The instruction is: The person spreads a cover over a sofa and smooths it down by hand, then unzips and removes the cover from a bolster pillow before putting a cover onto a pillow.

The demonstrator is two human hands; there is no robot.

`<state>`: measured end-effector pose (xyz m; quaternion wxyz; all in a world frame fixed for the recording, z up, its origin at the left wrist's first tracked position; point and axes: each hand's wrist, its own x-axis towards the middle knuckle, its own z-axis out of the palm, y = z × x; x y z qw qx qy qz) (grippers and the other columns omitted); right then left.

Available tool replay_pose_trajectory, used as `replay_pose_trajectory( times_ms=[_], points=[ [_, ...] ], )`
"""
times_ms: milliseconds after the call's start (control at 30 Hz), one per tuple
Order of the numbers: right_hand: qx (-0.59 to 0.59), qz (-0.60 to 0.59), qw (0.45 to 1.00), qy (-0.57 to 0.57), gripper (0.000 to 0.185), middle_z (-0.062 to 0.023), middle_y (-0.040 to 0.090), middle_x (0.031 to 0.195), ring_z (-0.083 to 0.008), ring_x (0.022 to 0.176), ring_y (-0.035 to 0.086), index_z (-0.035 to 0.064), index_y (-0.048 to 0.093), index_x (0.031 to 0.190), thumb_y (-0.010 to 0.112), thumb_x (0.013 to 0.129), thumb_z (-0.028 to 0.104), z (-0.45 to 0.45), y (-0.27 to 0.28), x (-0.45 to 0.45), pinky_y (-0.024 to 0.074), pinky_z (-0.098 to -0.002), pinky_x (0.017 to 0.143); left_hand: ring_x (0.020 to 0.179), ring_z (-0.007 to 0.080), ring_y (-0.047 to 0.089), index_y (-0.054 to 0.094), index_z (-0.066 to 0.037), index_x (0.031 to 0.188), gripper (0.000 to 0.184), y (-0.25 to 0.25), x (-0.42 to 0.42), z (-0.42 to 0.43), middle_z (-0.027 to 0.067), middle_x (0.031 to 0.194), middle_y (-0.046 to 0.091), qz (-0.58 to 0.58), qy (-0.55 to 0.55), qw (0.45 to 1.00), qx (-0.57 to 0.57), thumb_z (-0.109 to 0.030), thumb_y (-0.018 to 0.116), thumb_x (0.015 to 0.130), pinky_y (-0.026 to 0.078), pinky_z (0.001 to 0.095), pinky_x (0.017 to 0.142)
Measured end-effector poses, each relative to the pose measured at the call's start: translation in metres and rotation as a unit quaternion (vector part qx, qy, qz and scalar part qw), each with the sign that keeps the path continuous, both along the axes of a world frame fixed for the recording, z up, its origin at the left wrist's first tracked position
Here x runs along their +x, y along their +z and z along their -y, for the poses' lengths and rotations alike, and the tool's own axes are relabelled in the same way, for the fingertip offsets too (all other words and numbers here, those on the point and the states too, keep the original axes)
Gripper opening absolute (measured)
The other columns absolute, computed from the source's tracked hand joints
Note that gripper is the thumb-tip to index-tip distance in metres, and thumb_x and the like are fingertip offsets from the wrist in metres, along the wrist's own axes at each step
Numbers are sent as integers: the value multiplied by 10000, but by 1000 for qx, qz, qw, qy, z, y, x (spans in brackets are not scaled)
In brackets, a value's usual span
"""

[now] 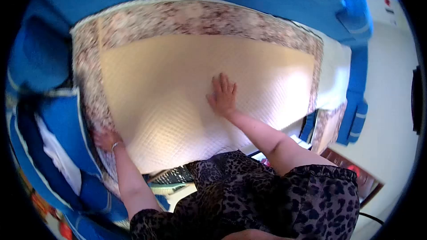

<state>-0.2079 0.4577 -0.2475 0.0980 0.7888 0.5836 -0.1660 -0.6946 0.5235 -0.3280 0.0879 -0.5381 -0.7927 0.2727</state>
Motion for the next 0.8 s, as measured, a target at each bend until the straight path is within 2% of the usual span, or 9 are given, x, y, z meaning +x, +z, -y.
replay_pose_trajectory(
  times_ms=[67, 233, 300, 433, 533, 600, 633, 667, 800],
  points=[
    [-36, -8, 999, 26, 784, -171, 71, 1553, -354, 1425, 73, 119, 203, 1483, 495, 870, 509, 27, -5, 8, 87, -638, 1085, 1253, 355, 386, 401, -46, 1357, 576, -2, 0, -3, 165, 1404, 399, 4, 70, 997, -18, -456, 396, 953, 317, 478, 1035],
    [-135, -79, 988, 14, 740, -153, -9, 1564, -317, 1443, -39, 147, 153, 1499, 403, 919, 531, 22, 3, 20, 24, -625, 1097, 1212, 371, 438, 404, -73, 1357, 560, 4, 4, -3, 160, 1362, 441, -108, -64, 990, -70, -469, 378, 961, 373, 513, 973],
    [-128, -117, 985, 19, 740, -147, -27, 1566, -307, 1443, -55, 154, 146, 1501, 420, 916, 514, 25, 6, 28, 10, -623, 1097, 1180, 364, 469, 427, -93, 1336, 540, -8, -8, 0, 163, 1344, 456, -15, 6, 998, 67, -473, 384, 956, 392, 512, 941],
    [-108, -205, 972, 25, 764, -143, 75, 1557, -301, 1436, 65, 140, 194, 1484, 509, 880, 487, 21, 30, 52, 40, -584, 1118, 1132, 337, 513, 448, -104, 1318, 595, -2, -2, -18, 167, 1330, 468, -5, 97, 995, -10, -540, 423, 913, 434, 499, 873],
    [-55, -259, 963, -37, 695, -154, 197, 1525, -314, 1403, 182, 115, 299, 1444, 548, 871, 417, 33, 37, 83, 121, -561, 1117, 1116, 332, 526, 438, -74, 1333, 692, -1, 61, -10, 184, 1329, 464, -70, 35, 974, 213, -587, 462, 869, 463, 503, 823],
    [-7, -240, 962, -132, 646, -173, 292, 1485, -334, 1363, 278, 88, 370, 1407, 563, 863, 376, 67, 22, 112, 197, -523, 1114, 1149, 329, 514, 379, -85, 1382, 741, 22, 135, -14, 202, 1354, 438, -60, -74, 986, 136, -586, 493, 848, 474, 509, 807],
    [32, -263, 935, -236, 610, -181, 337, 1455, -344, 1333, 322, 67, 399, 1381, 564, 864, 346, 92, 27, 135, 244, -490, 1100, 1201, 345, 479, 317, -93, 1412, 741, 0, 154, -13, 221, 1371, 411, -14, -198, 970, 141, -524, 534, 850, 466, 506, 844],
    [70, -283, 896, -335, 574, -188, 382, 1425, -354, 1302, 366, 47, 429, 1355, 564, 866, 315, 123, 34, 165, 292, -458, 1087, 1232, 356, 437, 277, -71, 1426, 728, 4, 190, -16, 219, 1408, 356, 390, -118, 901, 148, -403, 577, 853, 435, 514, 907],
    [117, -98, 854, -497, 521, -189, 450, 1361, -336, 1269, 409, 34, 485, 1298, 636, 825, 194, 281, 17, 292, 320, -397, 1083, 1343, 354, 250, 338, -43, 1404, 661, 75, 410, 18, 204, 1481, 221, 481, -296, 822, 74, -163, 647, 833, 263, 460, 1093]
  ],
)
